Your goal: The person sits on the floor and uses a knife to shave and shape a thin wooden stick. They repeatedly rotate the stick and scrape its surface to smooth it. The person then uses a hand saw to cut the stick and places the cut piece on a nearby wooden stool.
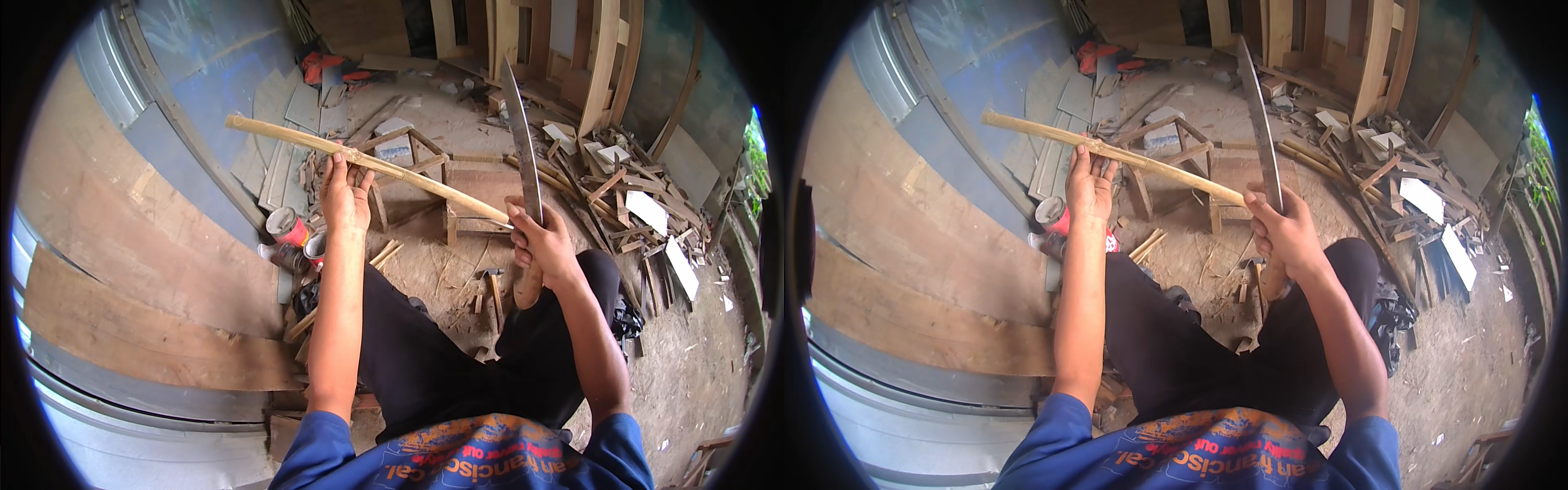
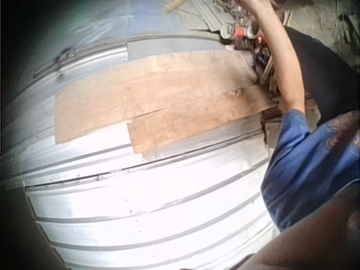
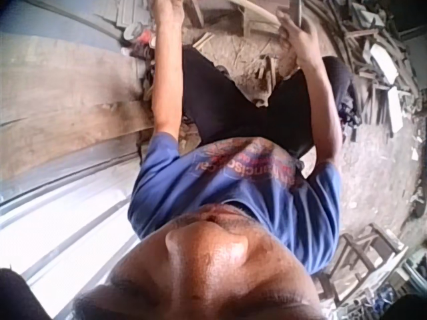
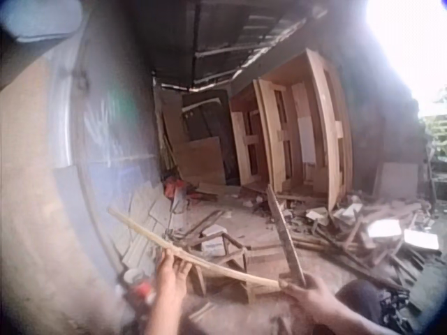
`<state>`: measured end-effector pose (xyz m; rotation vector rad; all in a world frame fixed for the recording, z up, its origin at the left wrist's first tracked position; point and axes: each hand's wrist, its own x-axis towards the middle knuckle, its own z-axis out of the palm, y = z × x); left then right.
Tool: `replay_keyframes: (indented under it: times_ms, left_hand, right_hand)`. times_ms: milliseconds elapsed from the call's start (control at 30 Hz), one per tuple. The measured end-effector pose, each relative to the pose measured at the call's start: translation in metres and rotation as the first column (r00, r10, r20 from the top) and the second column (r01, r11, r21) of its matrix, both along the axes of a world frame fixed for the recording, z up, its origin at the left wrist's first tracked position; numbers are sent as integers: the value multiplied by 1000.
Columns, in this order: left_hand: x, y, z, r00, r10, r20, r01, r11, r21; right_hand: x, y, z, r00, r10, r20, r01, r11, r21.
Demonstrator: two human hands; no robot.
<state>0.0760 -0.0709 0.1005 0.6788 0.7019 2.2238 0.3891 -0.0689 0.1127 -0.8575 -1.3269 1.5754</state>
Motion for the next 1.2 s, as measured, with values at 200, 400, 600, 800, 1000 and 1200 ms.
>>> replay_keyframes:
  times_ms: [200,400,600,800,1000,1200]
  left_hand:
    - [24,-3,-13,974,-2,227,-11,998,54]
    - [46,2,-16,943,-99,317,57,989,140]
    - [34,13,-11,990,-95,108,97,995,-20]
    - [13,-4,16,828,-222,-515,-73,868,-491]
    - [-3,17,24,475,-80,-876,-453,832,-322]
    - [40,111,-20,-373,-6,-928,-314,942,120]
  right_hand:
    - [-19,17,-21,985,-69,157,34,976,216]
    - [-35,56,-23,913,-331,240,169,839,516]
    - [-50,95,-19,986,-131,103,103,965,242]
    - [-34,162,-23,973,-209,101,180,954,242]
    - [-12,208,-29,968,-155,196,107,967,232]
    - [9,222,-84,964,-171,204,151,982,109]
